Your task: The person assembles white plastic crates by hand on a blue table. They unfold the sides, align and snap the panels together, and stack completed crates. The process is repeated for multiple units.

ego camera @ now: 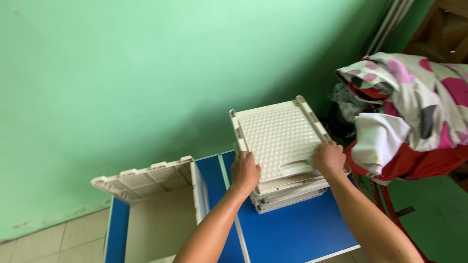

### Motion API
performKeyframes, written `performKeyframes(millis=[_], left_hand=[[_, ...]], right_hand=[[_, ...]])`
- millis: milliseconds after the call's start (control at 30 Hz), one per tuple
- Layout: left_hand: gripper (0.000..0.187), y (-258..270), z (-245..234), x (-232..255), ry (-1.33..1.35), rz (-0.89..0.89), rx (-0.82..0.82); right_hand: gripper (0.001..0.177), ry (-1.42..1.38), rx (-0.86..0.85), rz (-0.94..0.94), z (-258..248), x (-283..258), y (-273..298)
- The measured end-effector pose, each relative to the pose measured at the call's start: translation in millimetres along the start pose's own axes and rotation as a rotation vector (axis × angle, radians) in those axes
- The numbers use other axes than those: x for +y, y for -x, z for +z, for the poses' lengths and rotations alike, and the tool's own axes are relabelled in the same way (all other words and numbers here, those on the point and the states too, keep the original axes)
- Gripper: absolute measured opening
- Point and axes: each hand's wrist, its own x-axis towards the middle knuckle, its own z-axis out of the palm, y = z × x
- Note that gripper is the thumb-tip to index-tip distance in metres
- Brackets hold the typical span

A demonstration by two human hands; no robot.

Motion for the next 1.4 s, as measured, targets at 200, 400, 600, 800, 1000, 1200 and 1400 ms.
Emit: performKeyframes(millis=[200,400,600,800,1000,1200,1400], left_hand=[[0.059,33,-28,-61,0.127,0.049,0.047],[0.051,88,-69,-153,0.245,-0.123,0.147],[0.051,175,-98,-229,0.17,-0.208,-0.053],[0.046,234,-97,-268,0.113,-0.141,-0.183],[0.036,242,-100,-266,0.235,-0.191,-0.075],[0.033,241,-105,-267,0.246,-0.247,-0.104],[0.035,239,-105,-266,0.233,-0.235,-0.099]], right_hand=[[0.048,-0.081,0.209,-0.14,-23,-62,30],[0.045,-0.375,0.194,-0.542,-36,-195,104],[0.058,-0.324,-0.453,-0.462,-4,-298,239],[0.074,-0.119,-0.641,-0.118,51,-330,288],[0.048,-0.131,-0.501,0.018,78,-326,303],[0.042,-0.107,-0.41,-0.049,61,-329,303],[0.034,-0.091,-0.364,-0.084,25,-335,304]])
